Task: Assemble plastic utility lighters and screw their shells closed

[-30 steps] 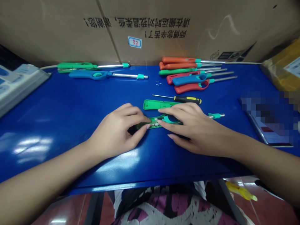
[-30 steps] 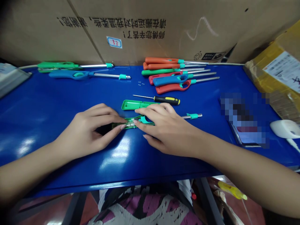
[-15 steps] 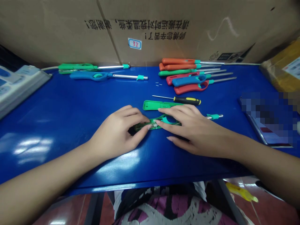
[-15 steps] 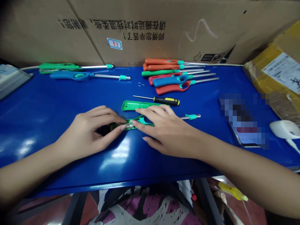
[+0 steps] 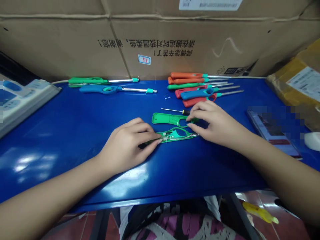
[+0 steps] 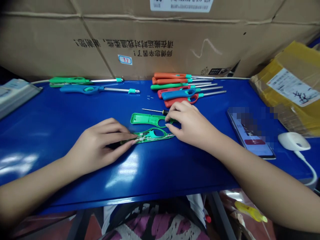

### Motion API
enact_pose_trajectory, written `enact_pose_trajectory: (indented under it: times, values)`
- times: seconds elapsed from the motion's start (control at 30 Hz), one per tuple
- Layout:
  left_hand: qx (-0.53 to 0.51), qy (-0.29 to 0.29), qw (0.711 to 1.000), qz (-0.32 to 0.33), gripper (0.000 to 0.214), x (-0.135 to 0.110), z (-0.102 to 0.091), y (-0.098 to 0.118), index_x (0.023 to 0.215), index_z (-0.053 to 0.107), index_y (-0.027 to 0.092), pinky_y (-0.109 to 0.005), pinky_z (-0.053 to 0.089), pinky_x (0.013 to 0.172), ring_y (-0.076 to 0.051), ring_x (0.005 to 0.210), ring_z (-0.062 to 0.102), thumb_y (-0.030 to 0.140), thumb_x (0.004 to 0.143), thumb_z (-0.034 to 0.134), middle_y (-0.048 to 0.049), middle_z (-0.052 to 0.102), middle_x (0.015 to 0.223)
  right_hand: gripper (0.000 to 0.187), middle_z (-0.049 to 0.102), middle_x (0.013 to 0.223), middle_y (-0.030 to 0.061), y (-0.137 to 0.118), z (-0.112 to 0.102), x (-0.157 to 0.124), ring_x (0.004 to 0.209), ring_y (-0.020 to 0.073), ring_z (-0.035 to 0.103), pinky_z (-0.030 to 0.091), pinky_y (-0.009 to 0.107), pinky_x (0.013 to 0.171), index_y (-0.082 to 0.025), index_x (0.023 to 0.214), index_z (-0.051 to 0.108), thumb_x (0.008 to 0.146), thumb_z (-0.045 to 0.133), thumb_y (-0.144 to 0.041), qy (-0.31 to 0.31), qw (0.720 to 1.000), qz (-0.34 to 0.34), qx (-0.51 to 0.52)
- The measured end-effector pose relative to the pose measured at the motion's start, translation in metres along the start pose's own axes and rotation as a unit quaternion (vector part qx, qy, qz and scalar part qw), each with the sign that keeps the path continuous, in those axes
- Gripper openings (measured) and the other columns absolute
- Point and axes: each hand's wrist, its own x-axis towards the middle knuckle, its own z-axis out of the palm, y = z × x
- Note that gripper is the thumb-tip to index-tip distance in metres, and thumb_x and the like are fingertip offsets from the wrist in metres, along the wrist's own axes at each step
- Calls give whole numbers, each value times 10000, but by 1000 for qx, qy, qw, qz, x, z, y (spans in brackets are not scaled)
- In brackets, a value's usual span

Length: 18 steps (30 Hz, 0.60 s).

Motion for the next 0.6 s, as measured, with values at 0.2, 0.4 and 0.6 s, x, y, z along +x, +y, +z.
enact_pose_trajectory:
  times: [0.2, 0.4, 0.6]
  values:
    - [-42, -10, 999, -33, 158, 2, 2, -2, 1039, 812, 233, -347, 548, 794, -187, 854, 642, 296, 972, 684, -52, 752, 942, 63, 655, 997, 73, 1, -1, 1, 979, 252, 591, 498, 455, 912, -215, 899, 701, 898, 709, -277, -31, 999, 1, 11]
    - [-31, 14, 999, 14, 211, 3, 4, -9, 1103, 788, 206, -333, 568, 801, -180, 868, 664, 343, 975, 693, -69, 770, 967, 71, 630, 1000, 74, 2, -2, 2, 992, 251, 584, 487, 433, 903, -215, 885, 633, 939, 651, -258, -45, 999, -10, 6]
    - [134, 134, 980, 64, 360, 5, -12, -9, 1256, 706, 289, -445, 546, 947, -257, 1054, 655, 349, 909, 779, -71, 751, 1199, 108, 666, 871, 38, -15, -10, 4, 784, 184, 601, 497, 342, 735, -217, 892, 603, 963, 609, -298, 93, 979, 73, 166]
